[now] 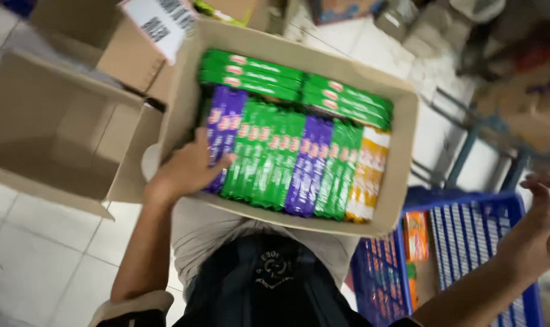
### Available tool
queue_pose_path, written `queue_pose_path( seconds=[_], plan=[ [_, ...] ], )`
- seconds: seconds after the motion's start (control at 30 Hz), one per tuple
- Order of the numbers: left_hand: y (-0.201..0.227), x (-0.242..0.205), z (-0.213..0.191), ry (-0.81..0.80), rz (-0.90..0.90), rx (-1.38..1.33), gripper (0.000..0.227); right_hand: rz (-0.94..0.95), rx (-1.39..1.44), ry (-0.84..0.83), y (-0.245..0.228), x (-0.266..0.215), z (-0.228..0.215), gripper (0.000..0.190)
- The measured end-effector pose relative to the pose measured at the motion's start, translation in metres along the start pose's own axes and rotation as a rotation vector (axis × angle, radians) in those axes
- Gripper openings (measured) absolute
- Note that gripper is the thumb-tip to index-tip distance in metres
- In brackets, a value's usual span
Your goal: The person sits on the floor and transfers packs of Tango biscuits from a cardboard box into a blue plastic basket. They handle green, purple, and orange packs, arranging them in the basket and occasionally adjusting the remaining packs in the box.
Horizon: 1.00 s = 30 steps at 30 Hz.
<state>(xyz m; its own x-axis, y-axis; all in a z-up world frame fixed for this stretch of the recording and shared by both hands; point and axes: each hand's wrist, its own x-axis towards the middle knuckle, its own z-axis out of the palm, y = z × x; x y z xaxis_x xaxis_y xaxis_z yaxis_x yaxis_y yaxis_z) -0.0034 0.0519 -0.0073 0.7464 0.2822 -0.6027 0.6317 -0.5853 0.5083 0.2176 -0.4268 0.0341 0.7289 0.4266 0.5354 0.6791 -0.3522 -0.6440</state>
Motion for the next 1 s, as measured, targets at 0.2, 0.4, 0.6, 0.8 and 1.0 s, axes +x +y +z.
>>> queue_pose_path(
  seconds=[0.2,0.4,0.6,0.8,1.0],
  plan=[
    [0.015,0.000,0.001,0.050,-0.157,0.067,0.078,0.358,-0.079,0.460,0.036,-0.102,-0.061,0.023],
    [0.065,-0.001,0.010,0.115,-0.241,0.378,0.085,0.447,-0.180,0.542,0.101,-0.202,-0.101,0.019],
    [0.086,0.014,0.042,0.442,0.534,0.539,0.073,1.020,-0.518,-0.151,0.231,-0.308,-0.091,0.047],
    [0.132,0.020,0.082,0.487,0.655,0.561,0.061,1.139,-0.520,-0.488,0.292,-0.342,-0.023,0.093],
    [0.138,0.025,0.095,0.437,0.560,0.583,0.062,0.912,-0.794,-0.316,0.304,-0.367,0.009,0.069]
  ],
)
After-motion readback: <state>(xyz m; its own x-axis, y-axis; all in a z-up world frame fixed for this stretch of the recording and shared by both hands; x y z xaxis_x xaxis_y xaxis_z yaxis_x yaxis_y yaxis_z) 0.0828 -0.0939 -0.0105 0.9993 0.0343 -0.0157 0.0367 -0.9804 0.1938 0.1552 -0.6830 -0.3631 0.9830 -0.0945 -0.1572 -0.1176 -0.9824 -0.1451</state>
